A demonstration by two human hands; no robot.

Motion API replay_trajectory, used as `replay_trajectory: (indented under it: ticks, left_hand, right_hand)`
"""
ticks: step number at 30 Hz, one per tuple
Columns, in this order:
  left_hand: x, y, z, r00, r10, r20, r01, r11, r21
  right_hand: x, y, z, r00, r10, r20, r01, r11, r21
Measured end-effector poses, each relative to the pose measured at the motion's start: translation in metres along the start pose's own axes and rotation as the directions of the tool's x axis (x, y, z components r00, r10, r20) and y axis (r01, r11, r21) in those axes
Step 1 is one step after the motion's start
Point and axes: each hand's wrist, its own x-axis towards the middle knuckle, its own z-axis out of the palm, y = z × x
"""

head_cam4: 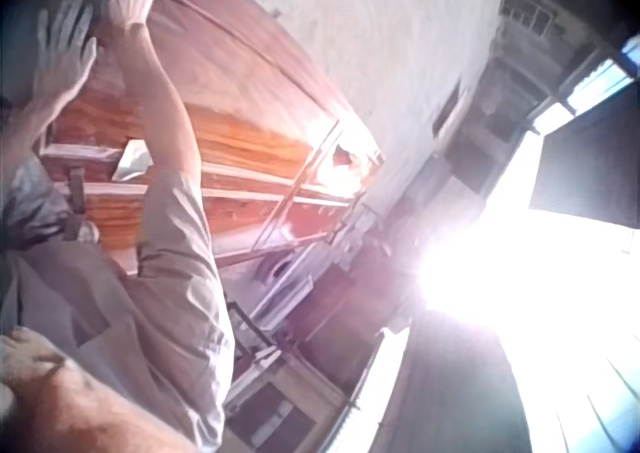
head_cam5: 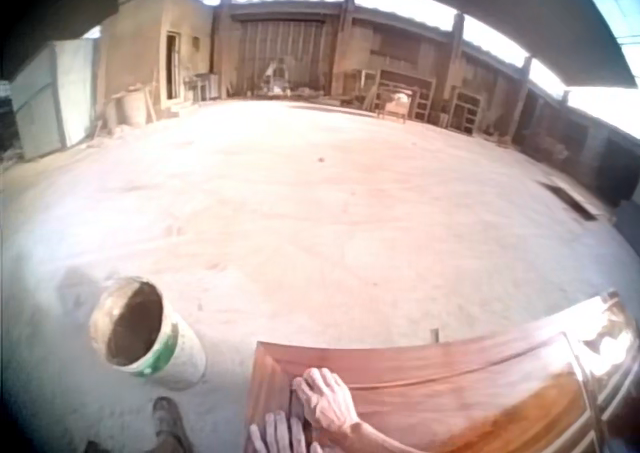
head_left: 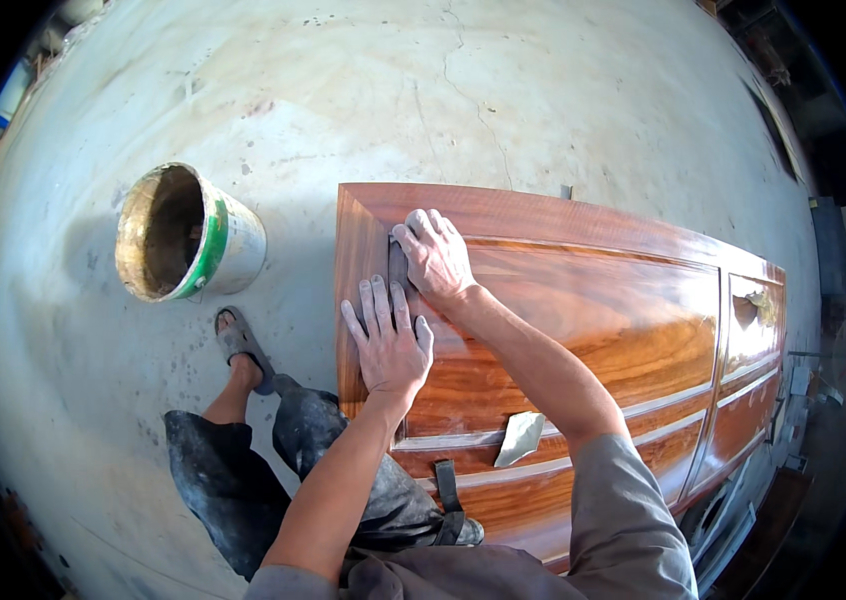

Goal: The person is polishing a large wooden cabinet using a cloth and a small pad. They repeatedly wipe the surface and edges of the cabinet, occasionally dipping the cloth into a bucket of liquid.

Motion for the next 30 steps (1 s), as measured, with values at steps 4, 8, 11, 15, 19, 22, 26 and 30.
replay_trajectory:
  ticks: [4,8,11,15,19,22,26,30]
  left_hand:
    - [-0.004,-0.005,-0.001,1.0,-0.01,0.003,0.01,0.999,0.038]
    - [-0.004,0.001,0.003,1.0,-0.002,0.01,0.001,0.999,0.05]
    - [-0.003,-0.008,0.004,1.0,0.005,-0.018,-0.004,0.997,0.076]
    - [-0.003,-0.004,-0.005,0.998,-0.03,0.062,0.026,0.997,0.072]
    - [-0.002,0.0,-0.007,0.997,-0.026,0.07,0.02,0.997,0.076]
    - [-0.003,0.003,0.0,0.999,-0.006,0.045,0.003,0.998,0.059]
    - [-0.002,0.0,-0.001,1.0,0.001,0.015,-0.003,0.994,0.111]
    - [-0.002,-0.001,0.0,1.0,-0.008,0.02,0.006,0.992,0.129]
  right_hand:
    - [-0.01,0.012,-0.012,0.996,0.026,0.08,-0.031,0.998,0.058]
    - [-0.003,-0.006,-0.004,0.996,0.044,0.072,-0.042,0.998,-0.039]
    - [-0.015,0.015,-0.015,0.997,0.026,0.073,-0.022,0.998,-0.057]
    - [-0.094,0.116,-0.086,0.994,0.106,0.022,-0.101,0.981,-0.166]
    - [-0.18,0.227,-0.155,0.968,0.252,-0.01,-0.235,0.89,-0.391]
    - [-0.228,0.294,-0.197,0.862,0.505,0.037,-0.423,0.759,-0.495]
    - [-0.221,0.301,-0.208,0.891,0.453,0.031,-0.435,0.871,-0.226]
    - [-0.194,0.272,-0.2,0.879,0.436,0.192,-0.384,0.887,-0.255]
